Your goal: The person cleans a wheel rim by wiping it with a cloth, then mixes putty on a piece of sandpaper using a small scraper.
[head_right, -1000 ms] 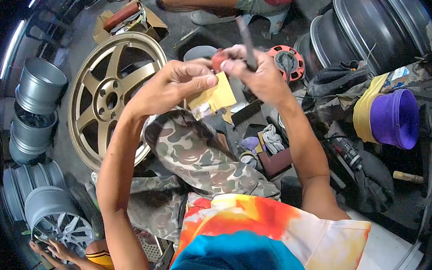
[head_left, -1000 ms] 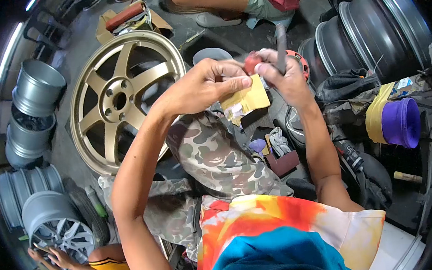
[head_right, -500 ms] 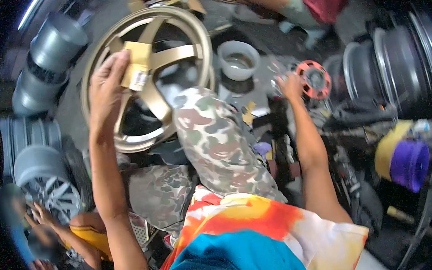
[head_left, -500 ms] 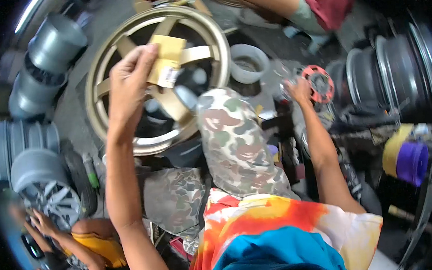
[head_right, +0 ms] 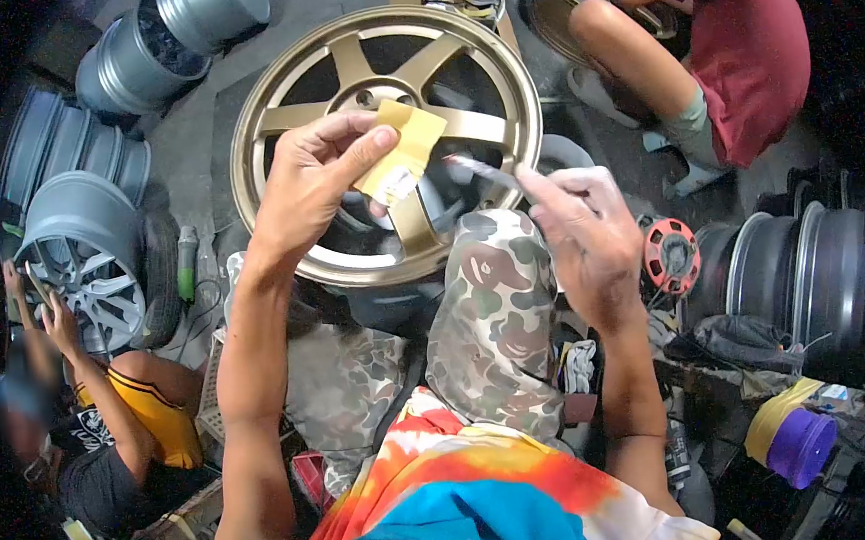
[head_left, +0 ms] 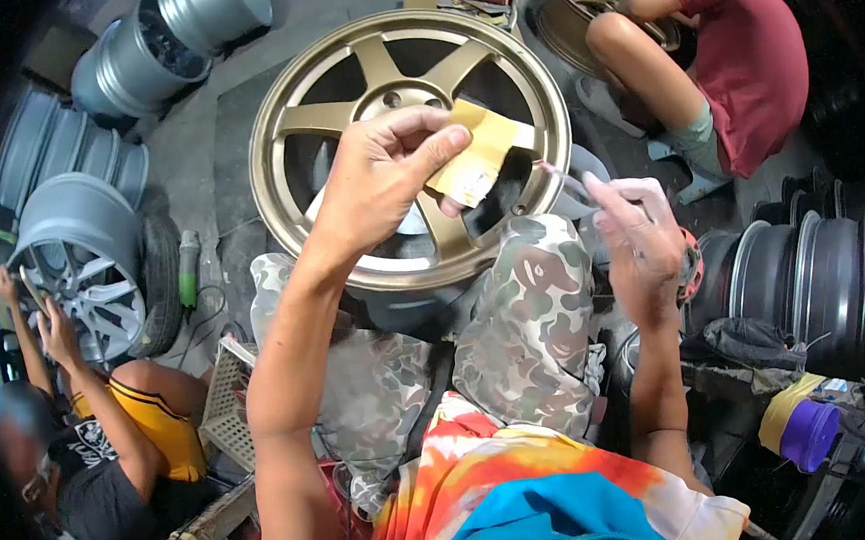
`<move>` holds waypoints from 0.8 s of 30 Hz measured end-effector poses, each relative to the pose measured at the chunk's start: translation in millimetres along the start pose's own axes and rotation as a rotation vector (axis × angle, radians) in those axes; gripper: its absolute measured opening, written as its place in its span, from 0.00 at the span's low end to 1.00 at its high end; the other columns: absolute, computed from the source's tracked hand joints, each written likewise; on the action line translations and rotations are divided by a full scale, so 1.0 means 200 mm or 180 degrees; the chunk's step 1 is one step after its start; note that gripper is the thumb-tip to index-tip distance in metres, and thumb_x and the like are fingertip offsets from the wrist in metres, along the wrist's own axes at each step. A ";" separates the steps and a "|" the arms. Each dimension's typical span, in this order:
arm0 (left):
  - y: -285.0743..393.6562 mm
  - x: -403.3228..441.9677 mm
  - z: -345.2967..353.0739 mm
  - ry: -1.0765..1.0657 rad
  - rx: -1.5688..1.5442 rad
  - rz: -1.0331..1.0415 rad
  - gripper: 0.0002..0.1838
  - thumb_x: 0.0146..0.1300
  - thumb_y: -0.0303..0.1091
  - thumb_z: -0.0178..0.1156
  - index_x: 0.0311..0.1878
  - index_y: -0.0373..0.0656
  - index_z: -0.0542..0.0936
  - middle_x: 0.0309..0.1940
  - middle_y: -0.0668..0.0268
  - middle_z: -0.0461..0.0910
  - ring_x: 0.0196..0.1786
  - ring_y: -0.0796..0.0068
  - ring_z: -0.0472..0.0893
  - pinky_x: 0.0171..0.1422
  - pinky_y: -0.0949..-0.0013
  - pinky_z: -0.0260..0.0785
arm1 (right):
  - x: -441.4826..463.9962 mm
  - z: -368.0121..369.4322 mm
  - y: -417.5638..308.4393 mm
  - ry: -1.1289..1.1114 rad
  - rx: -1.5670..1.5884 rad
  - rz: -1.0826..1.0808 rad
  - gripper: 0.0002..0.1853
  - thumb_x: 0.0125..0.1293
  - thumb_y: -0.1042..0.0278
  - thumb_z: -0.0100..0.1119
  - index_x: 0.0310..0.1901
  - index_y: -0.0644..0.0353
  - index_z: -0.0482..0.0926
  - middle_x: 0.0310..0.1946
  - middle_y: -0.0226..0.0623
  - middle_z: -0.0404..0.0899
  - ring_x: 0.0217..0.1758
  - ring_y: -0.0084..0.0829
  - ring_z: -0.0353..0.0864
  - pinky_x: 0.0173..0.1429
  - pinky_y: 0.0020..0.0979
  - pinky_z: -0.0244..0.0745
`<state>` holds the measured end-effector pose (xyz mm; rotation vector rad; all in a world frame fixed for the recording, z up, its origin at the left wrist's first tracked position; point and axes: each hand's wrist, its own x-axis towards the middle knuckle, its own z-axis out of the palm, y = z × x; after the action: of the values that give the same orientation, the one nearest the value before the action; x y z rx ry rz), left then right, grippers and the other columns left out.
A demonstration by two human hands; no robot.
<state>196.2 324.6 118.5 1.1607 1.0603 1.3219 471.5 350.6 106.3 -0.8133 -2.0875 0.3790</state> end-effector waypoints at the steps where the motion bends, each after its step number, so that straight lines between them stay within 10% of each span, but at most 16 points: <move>1: 0.01 -0.02 0.00 0.0005 -0.0058 -0.0015 0.14 0.72 0.34 0.66 0.51 0.32 0.84 0.37 0.65 0.86 0.32 0.82 0.84 0.27 0.77 0.78 | 0.03 0.03 -0.05 0.0034 0.0064 -0.0034 0.19 0.63 0.82 0.66 0.55 0.57 0.87 0.39 0.38 0.81 0.39 0.30 0.82 0.41 0.27 0.78; 24: 0.03 -0.09 -0.07 0.0138 -0.0410 -0.0240 0.16 0.73 0.37 0.64 0.54 0.32 0.82 0.40 0.63 0.86 0.35 0.80 0.85 0.32 0.74 0.81 | 0.00 0.11 -0.07 -0.0021 0.0027 -0.0244 0.17 0.61 0.81 0.69 0.53 0.60 0.87 0.37 0.38 0.81 0.35 0.28 0.82 0.38 0.28 0.77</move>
<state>180.8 306.3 121.4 0.9915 1.0249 1.3411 448.4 340.0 100.3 -0.7256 -2.1150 0.3492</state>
